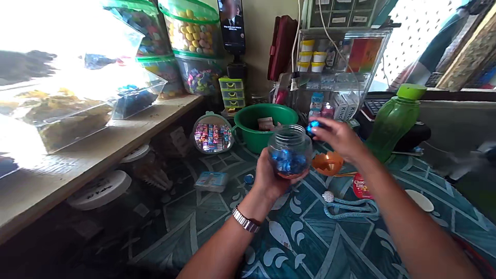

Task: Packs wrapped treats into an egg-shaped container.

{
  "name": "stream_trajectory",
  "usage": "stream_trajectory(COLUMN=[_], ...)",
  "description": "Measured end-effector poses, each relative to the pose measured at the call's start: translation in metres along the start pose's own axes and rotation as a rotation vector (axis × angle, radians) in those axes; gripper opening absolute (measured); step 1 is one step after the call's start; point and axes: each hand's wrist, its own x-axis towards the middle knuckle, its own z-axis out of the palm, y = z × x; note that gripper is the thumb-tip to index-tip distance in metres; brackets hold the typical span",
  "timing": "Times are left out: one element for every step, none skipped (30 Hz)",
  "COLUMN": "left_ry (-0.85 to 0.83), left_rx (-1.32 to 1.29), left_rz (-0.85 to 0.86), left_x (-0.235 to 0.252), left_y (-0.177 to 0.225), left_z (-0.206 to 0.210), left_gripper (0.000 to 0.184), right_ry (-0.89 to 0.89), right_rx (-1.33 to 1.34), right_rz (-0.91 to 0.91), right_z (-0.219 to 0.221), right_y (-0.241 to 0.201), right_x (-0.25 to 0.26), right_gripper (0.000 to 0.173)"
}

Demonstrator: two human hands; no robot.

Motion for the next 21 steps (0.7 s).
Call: stream_trajectory(left_ry=[-0.019, -0.047, -0.079, -0.108, -0.122, -0.125, -0.128, -0.129, -0.131, -0.131, -0.131, -0.127, -0.122, -0.112, -0.103, -0.095, -0.090, -0.092, -0.094, -0.102, -0.110], left_rx=[0.008, 0.024, 0.056, 0.083, 0.110, 0.127, 0.135, 0.147, 0.162, 0.178, 0.189, 0.198, 0.205, 0.213, 0.218, 0.220, 0.221, 0.222, 0.224, 0.226, 0.227], left_rz=[-0.050, -0.090, -0.118, -0.141, -0.157, -0.170, -0.181, -0.186, -0.186, -0.180, -0.170, -0.160, -0.146, -0.127, -0.110, -0.096, -0.088, -0.084, -0.083, -0.083, -0.084], left_x=[0.000, -0.001, -0.002, -0.004, -0.005, -0.006, -0.006, -0.006, -0.005, -0.004, -0.003, -0.002, -0.001, 0.000, 0.001, 0.001, 0.001, 0.001, 0.001, 0.001, 0.001], left_y=[-0.002, -0.006, -0.010, -0.014, -0.018, -0.021, -0.024, -0.026, -0.027, -0.028, -0.029, -0.029, -0.030, -0.030, -0.030, -0.030, -0.030, -0.030, -0.030, -0.029, -0.029], left_z=[0.000, 0.000, 0.000, 0.000, 0.001, 0.001, 0.001, 0.001, 0.001, 0.000, -0.001, -0.001, -0.001, -0.001, -0.001, -0.001, -0.002, -0.002, -0.002, -0.003, -0.003], left_gripper=[0.055, 0.056, 0.058, 0.058, 0.058, 0.058, 0.058, 0.058, 0.058, 0.058, 0.057, 0.056, 0.054, 0.052, 0.052, 0.052, 0.052, 0.053, 0.053, 0.054, 0.054], right_ry=[0.018, 0.020, 0.013, -0.007, -0.042, -0.087, -0.133, -0.173, -0.212, -0.243, -0.267, -0.287, -0.305, -0.320, -0.331, -0.337, -0.338, -0.333, -0.321, -0.310, -0.302], right_rx=[0.032, 0.061, 0.071, 0.048, -0.005, -0.071, -0.150, -0.222, -0.283, -0.331, -0.366, -0.389, -0.404, -0.416, -0.425, -0.432, -0.435, -0.441, -0.447, -0.454, -0.458], right_rz=[-0.041, -0.092, -0.148, -0.197, -0.231, -0.256, -0.263, -0.261, -0.248, -0.229, -0.212, -0.192, -0.169, -0.143, -0.121, -0.113, -0.112, -0.120, -0.136, -0.160, -0.188], right_z=[-0.009, -0.015, -0.020, -0.024, -0.026, -0.029, -0.031, -0.032, -0.033, -0.034, -0.035, -0.036, -0.038, -0.041, -0.043, -0.045, -0.046, -0.047, -0.046, -0.045, -0.044], right_y=[-0.013, -0.026, -0.040, -0.052, -0.062, -0.067, -0.069, -0.069, -0.069, -0.067, -0.066, -0.065, -0.064, -0.065, -0.067, -0.068, -0.070, -0.070, -0.070, -0.070, -0.070], right_x=[-0.004, -0.009, -0.014, -0.021, -0.027, -0.032, -0.034, -0.036, -0.036, -0.036, -0.036, -0.036, -0.036, -0.037, -0.038, -0.039, -0.040, -0.041, -0.042, -0.042, -0.042], right_gripper=[0.041, 0.041, 0.042, 0.043, 0.045, 0.045, 0.045, 0.043, 0.040, 0.037, 0.035, 0.033, 0.032, 0.032, 0.032, 0.032, 0.032, 0.031, 0.031, 0.031, 0.031])
